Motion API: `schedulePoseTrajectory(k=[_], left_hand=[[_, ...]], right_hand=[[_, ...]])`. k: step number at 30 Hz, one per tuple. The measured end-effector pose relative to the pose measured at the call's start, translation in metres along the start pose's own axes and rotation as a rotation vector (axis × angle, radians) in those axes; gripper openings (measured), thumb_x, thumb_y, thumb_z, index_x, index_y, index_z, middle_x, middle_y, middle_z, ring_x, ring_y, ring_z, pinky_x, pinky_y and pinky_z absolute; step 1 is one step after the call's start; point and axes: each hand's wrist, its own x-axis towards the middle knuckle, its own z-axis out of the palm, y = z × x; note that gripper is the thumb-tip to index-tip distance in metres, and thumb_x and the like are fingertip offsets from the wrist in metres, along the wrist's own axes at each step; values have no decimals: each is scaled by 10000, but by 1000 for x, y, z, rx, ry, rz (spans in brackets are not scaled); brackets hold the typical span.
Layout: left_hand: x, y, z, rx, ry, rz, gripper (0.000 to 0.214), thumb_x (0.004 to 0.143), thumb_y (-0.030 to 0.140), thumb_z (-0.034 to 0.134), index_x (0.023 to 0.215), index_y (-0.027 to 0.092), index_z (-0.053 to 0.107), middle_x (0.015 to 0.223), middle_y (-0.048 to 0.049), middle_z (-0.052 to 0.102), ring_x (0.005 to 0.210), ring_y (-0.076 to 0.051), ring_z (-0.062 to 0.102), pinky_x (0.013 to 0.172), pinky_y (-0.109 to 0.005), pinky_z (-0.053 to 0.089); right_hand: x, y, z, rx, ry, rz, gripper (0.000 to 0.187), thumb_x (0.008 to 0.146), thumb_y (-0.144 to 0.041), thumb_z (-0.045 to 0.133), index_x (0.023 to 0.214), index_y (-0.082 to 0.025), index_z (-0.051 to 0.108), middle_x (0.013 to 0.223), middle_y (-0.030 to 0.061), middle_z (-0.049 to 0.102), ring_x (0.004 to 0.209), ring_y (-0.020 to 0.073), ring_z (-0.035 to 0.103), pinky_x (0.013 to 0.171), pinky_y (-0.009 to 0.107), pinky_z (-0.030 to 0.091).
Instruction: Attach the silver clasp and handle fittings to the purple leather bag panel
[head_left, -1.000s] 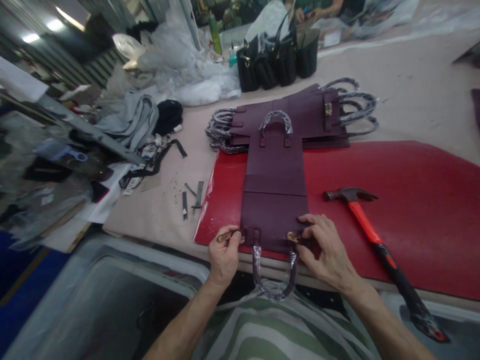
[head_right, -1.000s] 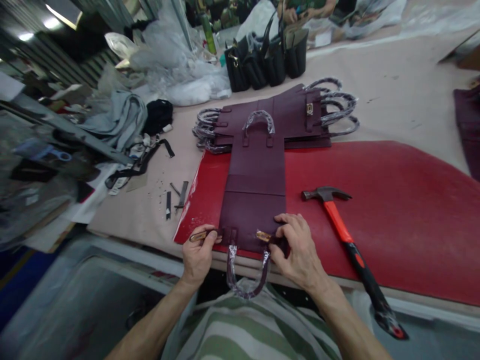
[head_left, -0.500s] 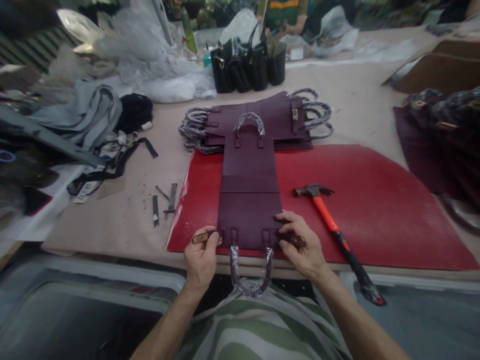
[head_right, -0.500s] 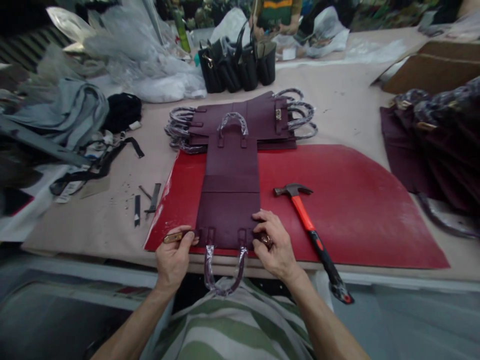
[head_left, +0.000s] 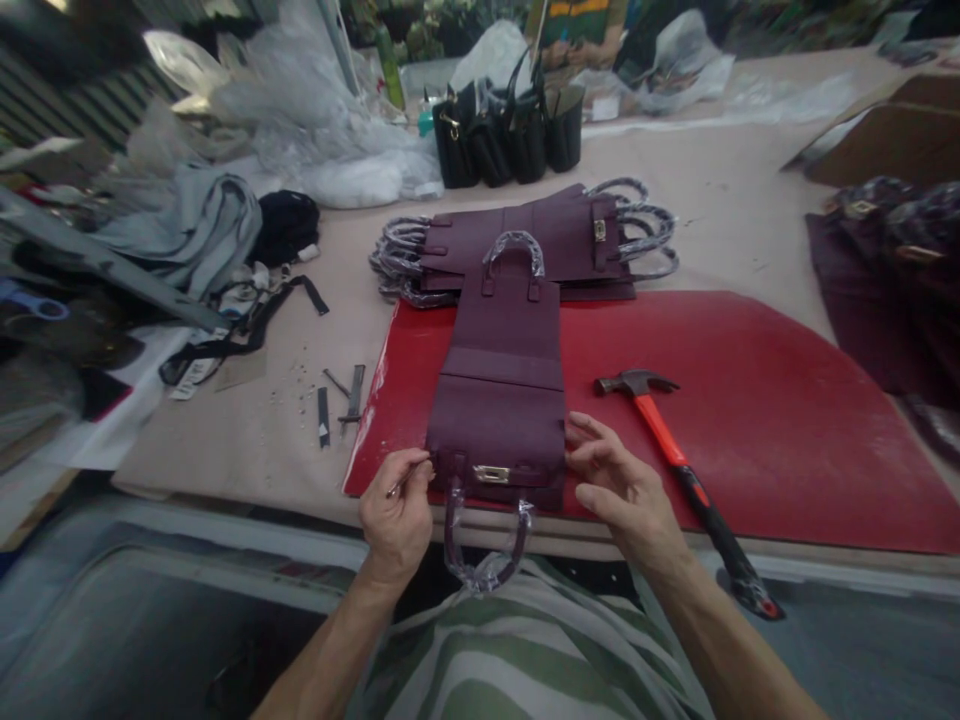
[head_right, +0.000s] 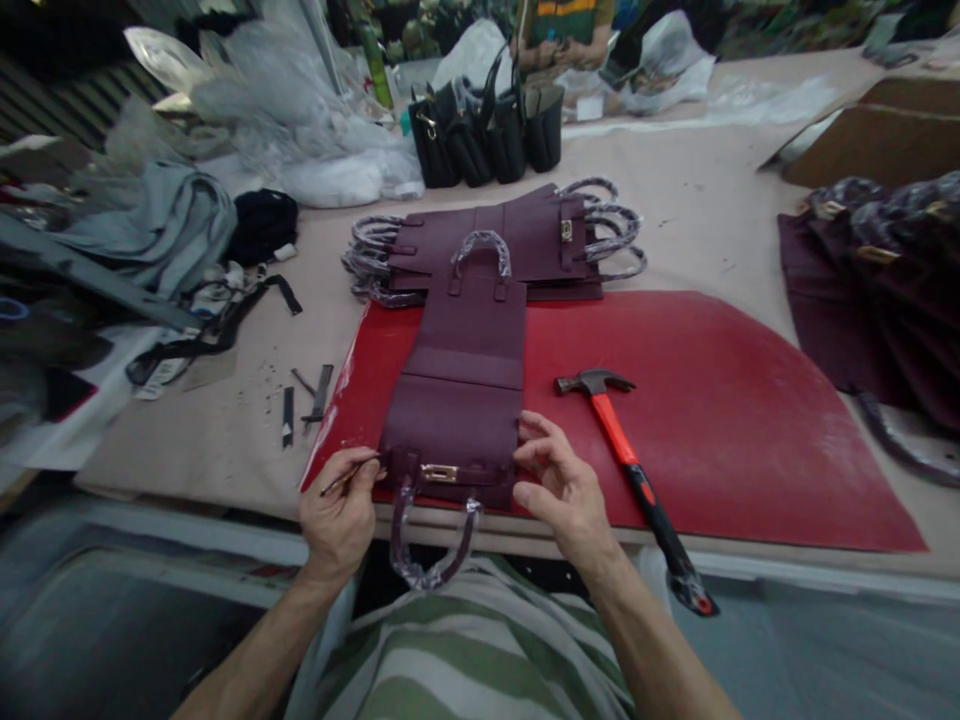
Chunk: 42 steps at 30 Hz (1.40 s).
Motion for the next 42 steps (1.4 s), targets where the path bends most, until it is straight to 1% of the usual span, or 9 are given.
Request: schedulePoseTrajectory(k=[4,11,14,17,19,21,23,26,42], left_hand=[[2,5,-8,-97,77,-122,177,862,331,677,905,159,680,746,0,701,610,-142,714,618,-231,612],[-15,25,-7,-175,83,-243,227,836,340,712,920,137,656,684,-8,700,565,-165,716,596,-250,628],[-17,32,-9,-54,105,-129,232,885,301,668,1038,131,630,777,-34,714,646,-174,735,647,-277,639],[-11,47,-10,201,148,294,396,868,203,692,1237,134,567,1138,-138,695,1086,-255,705,953,-418,602],[-5,64,-6,300,-12,598,403,875,124,658,1267,155,569,1328,-164,618,1329,-292,555,1147,-530,445],[2,81,2,300,-360,758,358,915,92,568,1261,181,586,1403,-141,589,1411,-281,472,1222,-570,327],[9,94,12,278,-688,771,366,936,154,550,1301,181,570,1451,-132,566,1433,-273,447,1242,-565,293],[15,103,24,295,-891,702,485,903,310,638,1349,142,548,1492,-153,526,1438,-292,441,1240,-558,303],[13,91,26,226,-857,625,461,898,349,662,1305,145,599,1404,-136,614,1349,-266,550,1197,-516,398]], right_hand=[[2,-2,23,315,261,294,452,621,-329,889,996,-237,653,1120,78,675,899,231,680,767,371,575],[-25,-17,62,461,47,679,510,524,-396,934,916,-128,749,952,127,740,808,247,668,698,355,571],[-37,-13,64,447,168,645,510,534,-439,934,908,-141,759,942,125,746,802,256,668,653,352,562],[-42,-7,61,418,213,542,458,579,-434,914,913,-155,771,940,110,751,867,272,677,780,382,557],[-43,-4,59,403,176,462,426,623,-412,894,950,-166,777,954,96,752,939,279,673,895,404,530],[-43,-3,57,385,128,393,408,667,-404,877,992,-179,776,968,80,750,953,270,665,931,405,514],[-44,-3,55,373,101,336,382,698,-400,869,1003,-190,775,963,62,747,904,245,661,900,385,521],[-43,-4,51,368,72,274,318,728,-385,860,974,-201,780,910,35,736,816,205,645,826,342,529],[-28,-3,43,291,-105,190,253,734,-374,848,906,-194,804,803,23,712,733,188,620,771,313,525]])
